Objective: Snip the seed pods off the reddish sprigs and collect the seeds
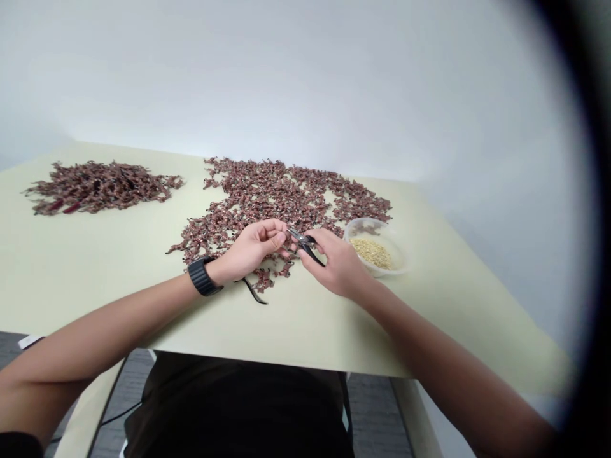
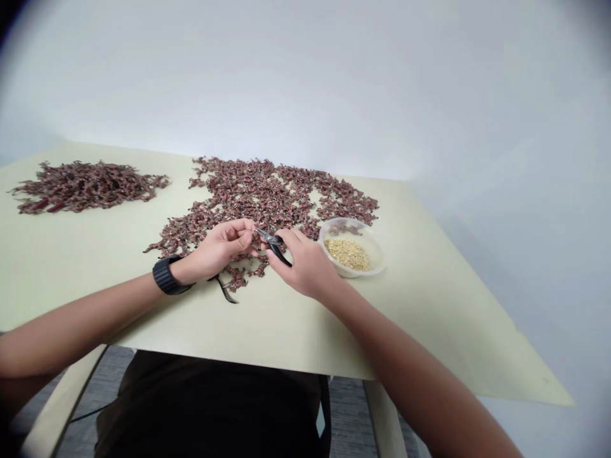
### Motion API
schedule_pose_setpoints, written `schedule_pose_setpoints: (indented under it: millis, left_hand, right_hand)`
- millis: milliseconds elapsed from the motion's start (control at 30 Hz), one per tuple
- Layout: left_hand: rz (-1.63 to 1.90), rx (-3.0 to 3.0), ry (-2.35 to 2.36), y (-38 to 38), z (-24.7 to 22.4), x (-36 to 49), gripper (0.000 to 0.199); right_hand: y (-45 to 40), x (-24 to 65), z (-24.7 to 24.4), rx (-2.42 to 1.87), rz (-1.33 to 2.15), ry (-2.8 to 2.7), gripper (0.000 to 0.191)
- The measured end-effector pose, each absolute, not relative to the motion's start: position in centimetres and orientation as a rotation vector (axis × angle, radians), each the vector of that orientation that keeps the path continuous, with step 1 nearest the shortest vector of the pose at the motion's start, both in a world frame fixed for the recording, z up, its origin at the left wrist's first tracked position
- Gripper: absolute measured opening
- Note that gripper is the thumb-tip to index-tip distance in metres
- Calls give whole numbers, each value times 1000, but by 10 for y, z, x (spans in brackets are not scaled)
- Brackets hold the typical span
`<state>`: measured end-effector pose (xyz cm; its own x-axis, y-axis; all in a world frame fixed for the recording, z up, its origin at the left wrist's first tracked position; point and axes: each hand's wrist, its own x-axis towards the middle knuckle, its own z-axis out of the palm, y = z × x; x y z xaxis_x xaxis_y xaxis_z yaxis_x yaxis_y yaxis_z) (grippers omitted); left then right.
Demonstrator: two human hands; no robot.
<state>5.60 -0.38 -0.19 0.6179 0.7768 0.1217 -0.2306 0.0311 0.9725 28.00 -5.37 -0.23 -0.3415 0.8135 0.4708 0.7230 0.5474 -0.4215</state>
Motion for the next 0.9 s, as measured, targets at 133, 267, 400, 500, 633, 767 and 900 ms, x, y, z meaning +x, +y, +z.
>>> schedule_pose_setpoints:
  millis: [133,267,400,500,633,767,900]
  left_hand:
    - [837,1318,523,-4,-3,56,29]
    - [886,1424,550,-6,-2,58,30]
    - [1125,1762,692,-8,-2,57,24]
    - [1303,2249,798,-3,-3,52,20]
    - [1354,2748,705,5,-5,45,17]
    - [1351,2726,731,2,-1,45,18]
    - [1401,2385,833,-5,10,49,22]
  right_hand:
    - [-54,281,2,-1241,214,-2148,30]
    - [-59,276,7,-1278,370,-2099,24]
    - [-66,262,8,-1288,852,-1860,26]
    - [-72,254,12,-1227,1375,-1528,30]
    - [-76,253,21,-1108,1837,-1220,32]
    - [-75,254,23,-1126,1798,-1188,32]
    - [-72,254,20,-1160,1743,-1174,32]
